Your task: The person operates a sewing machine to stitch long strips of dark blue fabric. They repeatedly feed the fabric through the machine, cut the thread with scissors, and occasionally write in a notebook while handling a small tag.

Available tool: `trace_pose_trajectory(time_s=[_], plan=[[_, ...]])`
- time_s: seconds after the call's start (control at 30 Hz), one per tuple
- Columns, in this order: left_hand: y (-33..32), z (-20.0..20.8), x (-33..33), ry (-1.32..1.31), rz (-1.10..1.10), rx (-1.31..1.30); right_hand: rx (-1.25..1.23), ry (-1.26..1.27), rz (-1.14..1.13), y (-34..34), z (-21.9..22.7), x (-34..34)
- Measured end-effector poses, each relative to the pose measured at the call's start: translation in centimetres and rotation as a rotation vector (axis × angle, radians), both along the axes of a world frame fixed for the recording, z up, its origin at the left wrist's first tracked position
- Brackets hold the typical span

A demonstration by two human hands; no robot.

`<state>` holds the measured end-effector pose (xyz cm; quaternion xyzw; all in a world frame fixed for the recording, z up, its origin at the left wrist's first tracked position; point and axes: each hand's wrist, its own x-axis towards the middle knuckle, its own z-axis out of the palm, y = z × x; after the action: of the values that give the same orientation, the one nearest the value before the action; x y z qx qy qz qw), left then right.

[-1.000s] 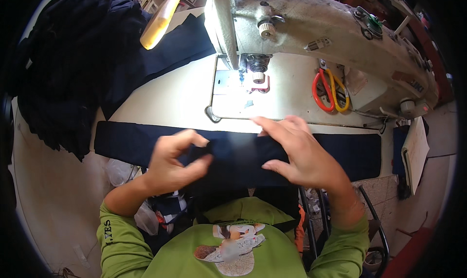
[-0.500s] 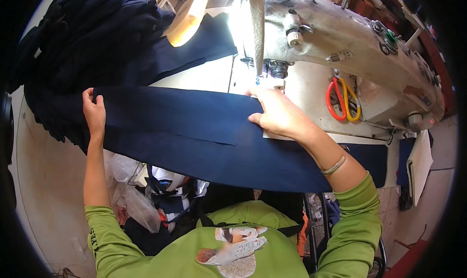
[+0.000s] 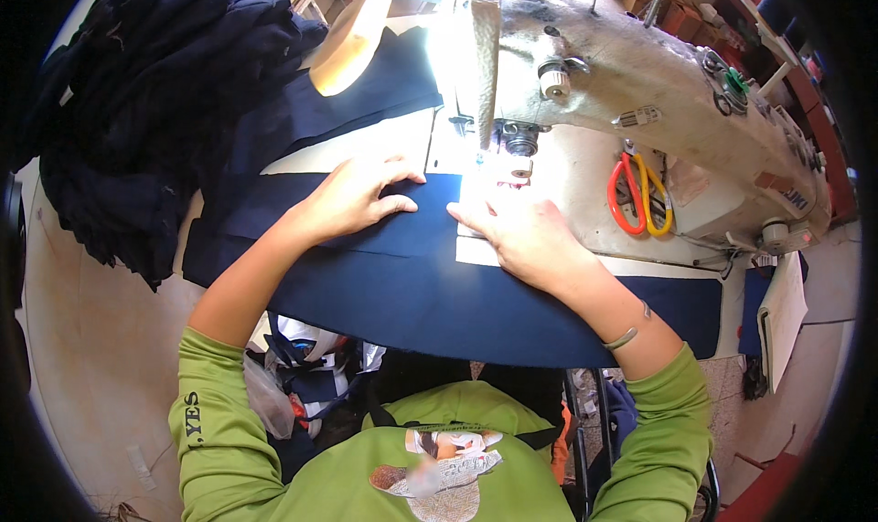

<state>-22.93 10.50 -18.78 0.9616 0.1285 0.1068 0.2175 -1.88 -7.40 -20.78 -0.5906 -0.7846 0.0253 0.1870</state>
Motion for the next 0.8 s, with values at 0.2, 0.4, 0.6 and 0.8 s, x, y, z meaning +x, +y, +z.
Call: trace_pose_trajectory(time_s=[0.2,0.4,0.6,0.8], plan=[[2.6,0.6,-1.3,0.11,0.102,-0.036,0.183,0.004,-0.011,-0.1,-1.7,0.0],[1.5,0.0,-0.6,0.016,0.108,-0.07,0.14,0.009,-0.015,-0.1,-1.4,-0.1],[2.2,0.3,-1.0,0.215,0.339,-0.495,0.177,0.009,-0.001,-0.1,-1.7,0.0],[2.0,0.8,-1.6,-0.009,0.204,-0.421,0.194,0.019,0.005,-0.1,-1.9,0.1]])
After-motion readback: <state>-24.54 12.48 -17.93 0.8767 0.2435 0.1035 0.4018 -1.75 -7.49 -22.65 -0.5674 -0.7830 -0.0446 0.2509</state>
